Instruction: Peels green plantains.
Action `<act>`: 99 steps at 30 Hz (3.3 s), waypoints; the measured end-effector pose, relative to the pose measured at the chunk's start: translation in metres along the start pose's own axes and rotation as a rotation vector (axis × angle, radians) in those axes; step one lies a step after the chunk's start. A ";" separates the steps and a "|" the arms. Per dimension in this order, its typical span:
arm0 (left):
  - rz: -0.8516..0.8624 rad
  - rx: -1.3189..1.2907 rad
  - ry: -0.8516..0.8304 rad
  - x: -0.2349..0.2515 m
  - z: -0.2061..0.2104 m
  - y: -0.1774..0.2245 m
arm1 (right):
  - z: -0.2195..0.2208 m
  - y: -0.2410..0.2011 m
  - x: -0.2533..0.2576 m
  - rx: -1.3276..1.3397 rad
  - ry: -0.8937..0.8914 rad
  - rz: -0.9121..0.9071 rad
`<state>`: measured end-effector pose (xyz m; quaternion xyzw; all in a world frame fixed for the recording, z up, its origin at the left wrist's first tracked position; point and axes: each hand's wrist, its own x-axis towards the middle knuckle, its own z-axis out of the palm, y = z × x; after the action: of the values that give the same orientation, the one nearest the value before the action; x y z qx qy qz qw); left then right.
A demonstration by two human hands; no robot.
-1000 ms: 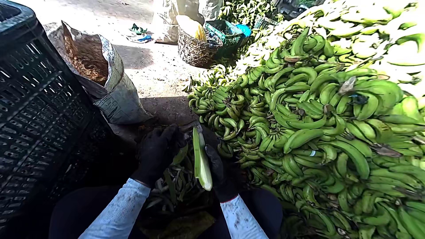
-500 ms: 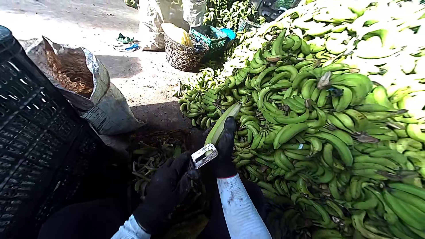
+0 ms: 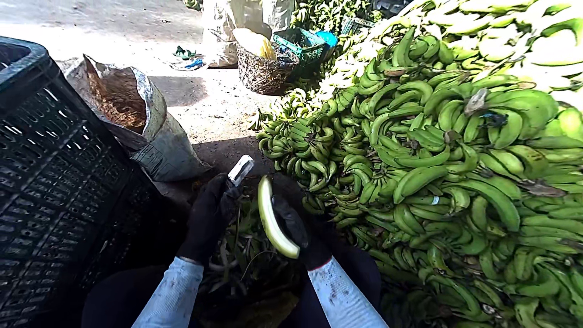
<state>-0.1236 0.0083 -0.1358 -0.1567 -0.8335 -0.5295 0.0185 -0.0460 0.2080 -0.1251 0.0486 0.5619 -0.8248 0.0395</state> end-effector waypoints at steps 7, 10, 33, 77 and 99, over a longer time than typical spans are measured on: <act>0.301 0.085 -0.014 -0.048 0.043 0.037 | -0.004 -0.034 0.054 0.271 0.495 -0.608; 0.321 0.161 0.095 -0.053 0.049 0.047 | 0.003 -0.046 0.055 0.272 0.651 -0.624; 0.040 0.035 -0.131 0.017 0.017 0.001 | -0.033 -0.022 0.020 -0.194 0.099 0.001; 0.638 0.469 -0.088 -0.040 0.050 0.011 | -0.065 -0.006 0.029 0.465 0.326 -0.011; 0.375 0.173 -0.310 -0.047 0.040 -0.001 | -0.078 -0.002 0.024 0.444 0.180 0.039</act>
<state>-0.0742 0.0323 -0.1639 -0.3858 -0.8248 -0.4133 0.0018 -0.0672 0.2806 -0.1548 0.1403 0.3667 -0.9197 -0.0063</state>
